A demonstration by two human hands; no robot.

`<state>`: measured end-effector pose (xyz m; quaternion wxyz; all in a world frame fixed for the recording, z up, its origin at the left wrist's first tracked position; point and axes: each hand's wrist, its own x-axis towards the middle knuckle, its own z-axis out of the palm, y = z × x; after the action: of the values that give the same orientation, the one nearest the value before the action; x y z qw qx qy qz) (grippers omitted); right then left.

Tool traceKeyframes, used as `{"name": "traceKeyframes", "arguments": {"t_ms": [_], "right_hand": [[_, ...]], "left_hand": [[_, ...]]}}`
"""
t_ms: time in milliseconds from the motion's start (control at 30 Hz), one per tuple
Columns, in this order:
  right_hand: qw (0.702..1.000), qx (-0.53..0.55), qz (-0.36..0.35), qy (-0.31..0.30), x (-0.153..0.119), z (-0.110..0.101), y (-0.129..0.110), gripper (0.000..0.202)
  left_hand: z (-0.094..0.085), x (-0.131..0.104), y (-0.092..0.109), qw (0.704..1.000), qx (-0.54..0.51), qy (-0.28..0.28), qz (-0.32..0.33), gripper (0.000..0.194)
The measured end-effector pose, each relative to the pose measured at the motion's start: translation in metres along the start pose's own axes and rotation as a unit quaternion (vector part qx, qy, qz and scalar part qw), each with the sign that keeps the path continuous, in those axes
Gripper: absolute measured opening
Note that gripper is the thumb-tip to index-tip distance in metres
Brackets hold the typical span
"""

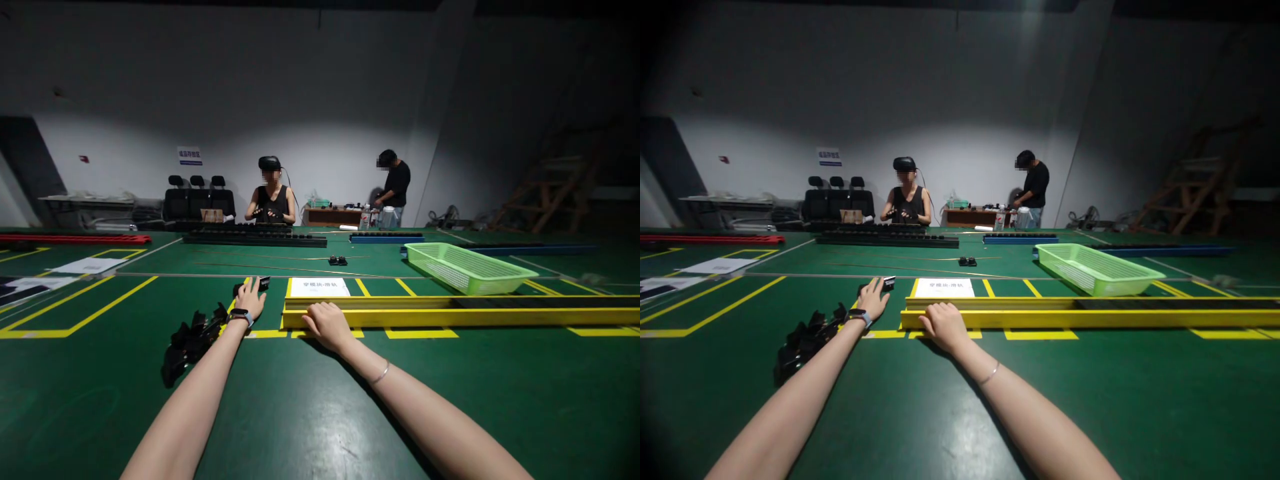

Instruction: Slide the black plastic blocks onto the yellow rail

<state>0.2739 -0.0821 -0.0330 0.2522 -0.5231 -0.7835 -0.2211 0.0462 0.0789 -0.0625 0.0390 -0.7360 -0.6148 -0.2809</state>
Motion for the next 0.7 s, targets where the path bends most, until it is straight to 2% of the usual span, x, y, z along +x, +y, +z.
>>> {"name": "traceKeyframes", "arguments": {"t_ms": [67, 200, 333, 500, 633, 700], "right_hand": [[1.000, 0.000, 0.001, 0.000, -0.0001, 0.0005, 0.0000, 0.031], [1.000, 0.002, 0.000, -0.003, 0.0004, 0.0010, -0.0004, 0.031], [1.000, 0.004, 0.003, -0.007, 0.0009, -0.0006, -0.0013, 0.032], [1.000, 0.001, 0.004, -0.009, 0.0007, -0.0030, -0.0021, 0.033], [1.000, -0.002, 0.006, -0.004, 0.0001, -0.0016, -0.0022, 0.031], [1.000, -0.005, 0.008, -0.001, 0.0001, 0.0000, -0.0023, 0.030]], "left_hand": [[0.0012, -0.0027, 0.0028, 0.999, 0.016, -0.014, 0.025, 0.055], [-0.0022, -0.0072, 0.0073, 0.995, 0.018, -0.005, 0.096, 0.052], [-0.0051, -0.0079, 0.0089, 0.991, -0.003, -0.011, 0.130, 0.050], [-0.0068, -0.0095, 0.0098, 0.988, -0.019, -0.006, 0.150, 0.047], [-0.0050, -0.0098, 0.0104, 0.990, -0.008, 0.006, 0.143, 0.048], [-0.0024, -0.0080, 0.0107, 0.991, -0.003, -0.005, 0.132, 0.049]]}}
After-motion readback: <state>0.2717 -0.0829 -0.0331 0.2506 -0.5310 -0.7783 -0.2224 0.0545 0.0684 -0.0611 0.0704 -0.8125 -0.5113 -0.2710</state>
